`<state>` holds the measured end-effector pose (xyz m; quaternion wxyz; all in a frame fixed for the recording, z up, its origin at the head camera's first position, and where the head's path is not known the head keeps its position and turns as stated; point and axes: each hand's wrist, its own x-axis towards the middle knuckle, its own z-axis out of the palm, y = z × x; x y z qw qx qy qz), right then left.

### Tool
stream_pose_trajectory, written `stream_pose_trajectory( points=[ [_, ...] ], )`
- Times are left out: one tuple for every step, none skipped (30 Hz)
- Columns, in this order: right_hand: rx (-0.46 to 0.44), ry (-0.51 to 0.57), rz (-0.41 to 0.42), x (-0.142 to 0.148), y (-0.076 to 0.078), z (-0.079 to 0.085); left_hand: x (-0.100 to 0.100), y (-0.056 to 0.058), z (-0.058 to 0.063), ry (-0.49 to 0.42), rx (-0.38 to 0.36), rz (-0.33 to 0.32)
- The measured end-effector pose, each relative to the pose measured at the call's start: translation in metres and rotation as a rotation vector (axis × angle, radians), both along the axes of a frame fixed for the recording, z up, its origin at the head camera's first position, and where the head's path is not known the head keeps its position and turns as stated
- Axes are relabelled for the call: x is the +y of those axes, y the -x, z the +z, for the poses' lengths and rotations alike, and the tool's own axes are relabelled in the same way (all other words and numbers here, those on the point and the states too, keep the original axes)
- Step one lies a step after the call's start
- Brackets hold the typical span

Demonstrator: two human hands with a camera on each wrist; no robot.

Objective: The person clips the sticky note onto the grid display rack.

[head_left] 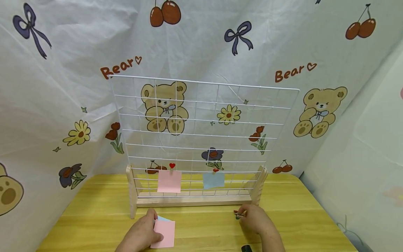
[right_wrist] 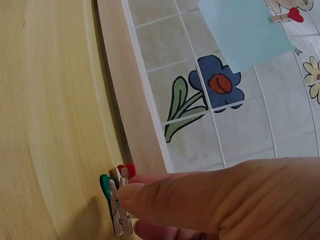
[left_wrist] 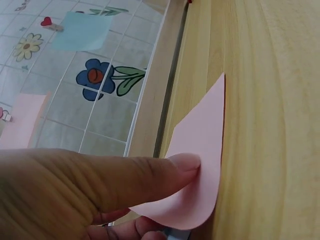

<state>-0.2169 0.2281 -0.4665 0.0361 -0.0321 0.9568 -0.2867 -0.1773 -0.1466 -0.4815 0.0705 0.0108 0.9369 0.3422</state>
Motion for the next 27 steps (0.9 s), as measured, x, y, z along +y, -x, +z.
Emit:
stream_pose_trajectory(
  points=[
    [0.002, -0.005, 0.004, 0.0, 0.0, -0.001, 0.0, 0.0, 0.0, 0.008, 0.005, 0.0],
    [0.004, -0.009, 0.008, 0.0, 0.001, -0.001, 0.0, 0.001, 0.0, 0.01, 0.01, 0.003],
    [0.007, -0.014, 0.011, 0.0, 0.001, -0.002, 0.0, 0.001, 0.0, 0.014, 0.016, 0.005],
    [0.01, -0.02, 0.014, 0.0, 0.002, -0.003, 0.0, 0.001, 0.0, 0.017, 0.019, 0.006],
    [0.011, -0.022, 0.015, 0.0, 0.002, -0.003, -0.001, 0.002, -0.001, 0.02, 0.02, 0.008],
    [0.012, -0.022, 0.016, 0.0, 0.002, -0.003, -0.001, 0.002, -0.001, 0.023, 0.02, 0.009],
    [0.015, -0.023, 0.016, 0.0, 0.002, -0.003, -0.001, 0.002, -0.001, 0.024, 0.021, 0.009],
    [0.019, -0.025, 0.016, 0.0, 0.002, -0.004, -0.001, 0.003, -0.001, 0.023, 0.017, 0.01],
    [0.023, -0.027, 0.016, 0.0, 0.001, -0.004, -0.001, 0.003, -0.001, 0.027, 0.014, 0.01],
    [0.028, -0.028, 0.016, 0.0, 0.001, -0.004, -0.001, 0.003, -0.001, 0.031, 0.011, 0.007],
    [0.032, -0.029, 0.016, -0.001, 0.001, -0.004, -0.001, 0.004, -0.001, 0.034, 0.011, 0.005],
    [0.038, -0.032, 0.016, -0.001, 0.001, -0.004, -0.001, 0.004, -0.001, 0.036, 0.012, 0.0],
    [0.043, -0.034, 0.017, -0.001, 0.001, -0.005, -0.002, 0.004, -0.001, 0.037, 0.016, -0.005],
    [0.047, -0.038, 0.017, -0.001, 0.001, -0.005, -0.002, 0.004, -0.001, 0.037, 0.02, -0.01],
    [0.05, -0.041, 0.018, -0.001, 0.001, -0.005, -0.002, 0.004, -0.001, 0.037, 0.028, -0.016],
    [0.052, -0.046, 0.018, -0.001, 0.002, -0.006, -0.003, 0.003, -0.001, 0.036, 0.037, -0.022],
    [0.053, -0.051, 0.017, -0.001, 0.002, -0.006, -0.003, 0.003, -0.001, 0.033, 0.048, -0.027],
    [0.054, -0.057, 0.017, -0.002, 0.002, -0.007, -0.004, 0.003, -0.001, 0.028, 0.056, -0.03],
    [0.056, -0.063, 0.016, -0.002, 0.002, -0.007, -0.004, 0.002, 0.0, 0.024, 0.063, -0.033],
    [0.058, -0.068, 0.016, -0.001, 0.003, -0.008, -0.004, 0.002, 0.0, 0.019, 0.069, -0.033],
    [0.06, -0.072, 0.015, -0.001, 0.003, -0.009, -0.004, 0.001, 0.0, 0.014, 0.074, -0.031],
    [0.062, -0.074, 0.014, -0.001, 0.003, -0.009, -0.004, 0.001, 0.0, 0.01, 0.078, -0.028],
    [0.062, -0.072, 0.013, -0.001, 0.003, -0.01, -0.003, 0.0, 0.0, 0.005, 0.078, -0.024],
    [0.063, -0.07, 0.013, -0.001, 0.004, -0.01, -0.003, 0.0, 0.0, 0.0, 0.078, -0.02],
    [0.064, -0.068, 0.012, -0.001, 0.004, -0.011, -0.003, 0.0, 0.0, -0.004, 0.078, -0.017],
    [0.065, -0.068, 0.012, -0.001, 0.004, -0.011, -0.002, -0.001, 0.0, -0.006, 0.079, -0.014],
    [0.065, -0.065, 0.013, -0.001, 0.004, -0.012, -0.002, -0.001, 0.0, -0.008, 0.079, -0.011]
  ],
)
